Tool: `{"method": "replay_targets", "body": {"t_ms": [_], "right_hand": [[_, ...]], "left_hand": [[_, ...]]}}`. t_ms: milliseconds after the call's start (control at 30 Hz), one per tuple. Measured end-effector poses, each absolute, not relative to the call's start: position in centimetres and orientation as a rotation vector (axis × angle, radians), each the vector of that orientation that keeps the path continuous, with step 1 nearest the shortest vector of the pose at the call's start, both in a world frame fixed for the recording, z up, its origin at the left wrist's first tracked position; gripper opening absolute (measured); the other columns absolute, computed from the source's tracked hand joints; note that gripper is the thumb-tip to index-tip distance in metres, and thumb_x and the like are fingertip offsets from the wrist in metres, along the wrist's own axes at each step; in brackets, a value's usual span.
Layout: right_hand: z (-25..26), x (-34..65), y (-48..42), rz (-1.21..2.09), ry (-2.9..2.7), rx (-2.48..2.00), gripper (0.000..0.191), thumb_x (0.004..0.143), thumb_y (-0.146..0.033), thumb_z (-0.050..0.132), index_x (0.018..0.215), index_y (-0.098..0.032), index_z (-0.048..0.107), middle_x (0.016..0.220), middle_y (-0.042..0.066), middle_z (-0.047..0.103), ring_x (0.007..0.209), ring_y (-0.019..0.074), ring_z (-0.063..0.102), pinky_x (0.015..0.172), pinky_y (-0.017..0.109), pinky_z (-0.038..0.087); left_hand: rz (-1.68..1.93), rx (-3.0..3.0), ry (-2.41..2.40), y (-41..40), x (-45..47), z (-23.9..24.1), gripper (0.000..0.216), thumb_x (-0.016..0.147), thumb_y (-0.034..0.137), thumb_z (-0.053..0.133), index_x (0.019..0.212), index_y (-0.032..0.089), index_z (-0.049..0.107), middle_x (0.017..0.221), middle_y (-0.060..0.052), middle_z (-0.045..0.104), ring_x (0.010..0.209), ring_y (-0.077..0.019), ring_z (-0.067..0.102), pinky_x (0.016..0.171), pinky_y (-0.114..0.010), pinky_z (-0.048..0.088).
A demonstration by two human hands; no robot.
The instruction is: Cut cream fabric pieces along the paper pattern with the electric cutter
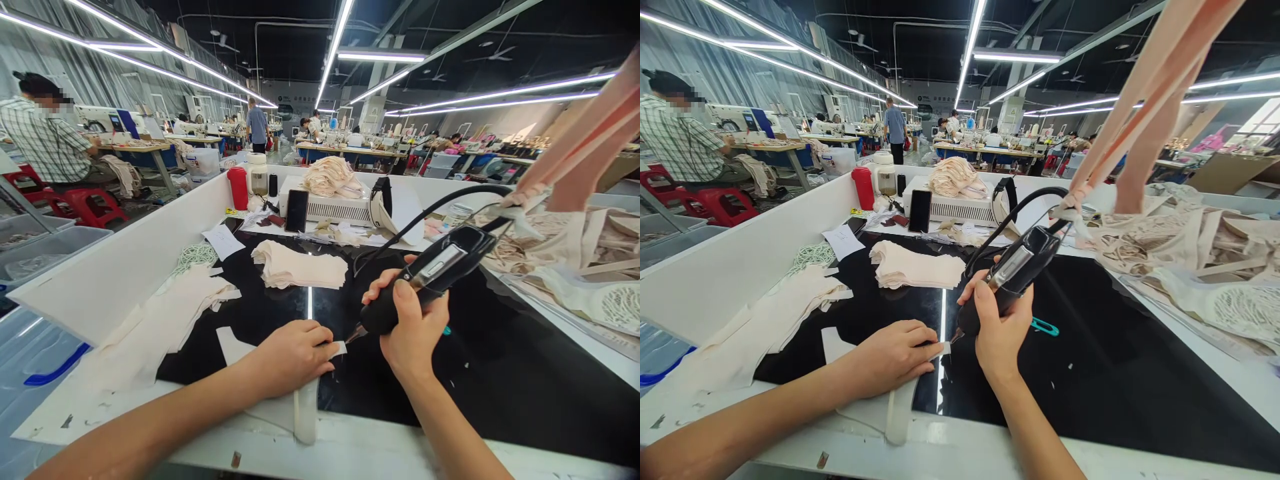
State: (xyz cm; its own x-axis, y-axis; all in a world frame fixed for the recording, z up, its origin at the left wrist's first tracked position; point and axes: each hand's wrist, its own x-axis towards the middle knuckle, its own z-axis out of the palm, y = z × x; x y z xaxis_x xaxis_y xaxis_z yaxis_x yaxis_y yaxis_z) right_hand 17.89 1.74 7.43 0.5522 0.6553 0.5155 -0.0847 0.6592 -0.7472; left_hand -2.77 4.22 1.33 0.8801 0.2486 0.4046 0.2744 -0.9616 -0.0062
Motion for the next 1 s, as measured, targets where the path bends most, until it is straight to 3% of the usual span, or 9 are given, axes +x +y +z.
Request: {"method": "replay_targets", "body": {"t_ms": [167, 300, 667, 1000], "right_hand": [[7.3, 17.7, 2.2, 0.505, -0.88, -0.763, 0.05, 0.088, -0.049, 0.097, 0.121, -0.028, 0.066, 0.08, -0.006, 0.073, 0.06, 0.0162, 0.066, 0.058, 0.031, 0.063], [6.9, 17.9, 2.2, 0.517, -0.818, -0.797, 0.061, 0.078, -0.051, 0.104, 0.119, -0.025, 0.068, 0.08, -0.004, 0.074, 0.06, 0.0162, 0.068, 0.056, 0.029, 0.064], [6.9, 18.5, 2.0, 0.488, -0.807, -0.814, 0.068, 0.07, -0.056, 0.108, 0.116, -0.023, 0.068, 0.076, -0.002, 0.074, 0.058, 0.0188, 0.068, 0.054, 0.032, 0.065], [6.5, 18.8, 1.6, 0.484, -0.842, -0.794, 0.06, 0.08, -0.052, 0.104, 0.118, -0.025, 0.067, 0.08, -0.004, 0.073, 0.061, 0.0162, 0.068, 0.059, 0.03, 0.064]], "left_hand": [[-0.608, -2.947, -0.425, 4.2, -2.2, 0.9, 0.027, 0.113, 0.038, 0.078, 0.131, 0.017, 0.075, 0.117, -0.007, 0.077, 0.106, -0.0206, 0.074, 0.101, -0.035, 0.063], [-0.552, -2.926, -0.376, 4.5, -1.6, 0.7, 0.03, 0.117, 0.043, 0.073, 0.126, 0.014, 0.077, 0.116, -0.008, 0.079, 0.105, -0.0201, 0.075, 0.1, -0.032, 0.062], [-0.589, -2.956, -0.401, 4.8, -1.4, -0.1, 0.026, 0.115, 0.043, 0.076, 0.114, 0.017, 0.079, 0.124, -0.008, 0.083, 0.105, -0.0195, 0.079, 0.099, -0.032, 0.064], [-0.618, -2.918, -0.409, 4.0, -2.8, 0.1, 0.017, 0.114, 0.034, 0.075, 0.11, 0.018, 0.076, 0.118, -0.008, 0.083, 0.106, -0.0212, 0.08, 0.096, -0.034, 0.065]]}}
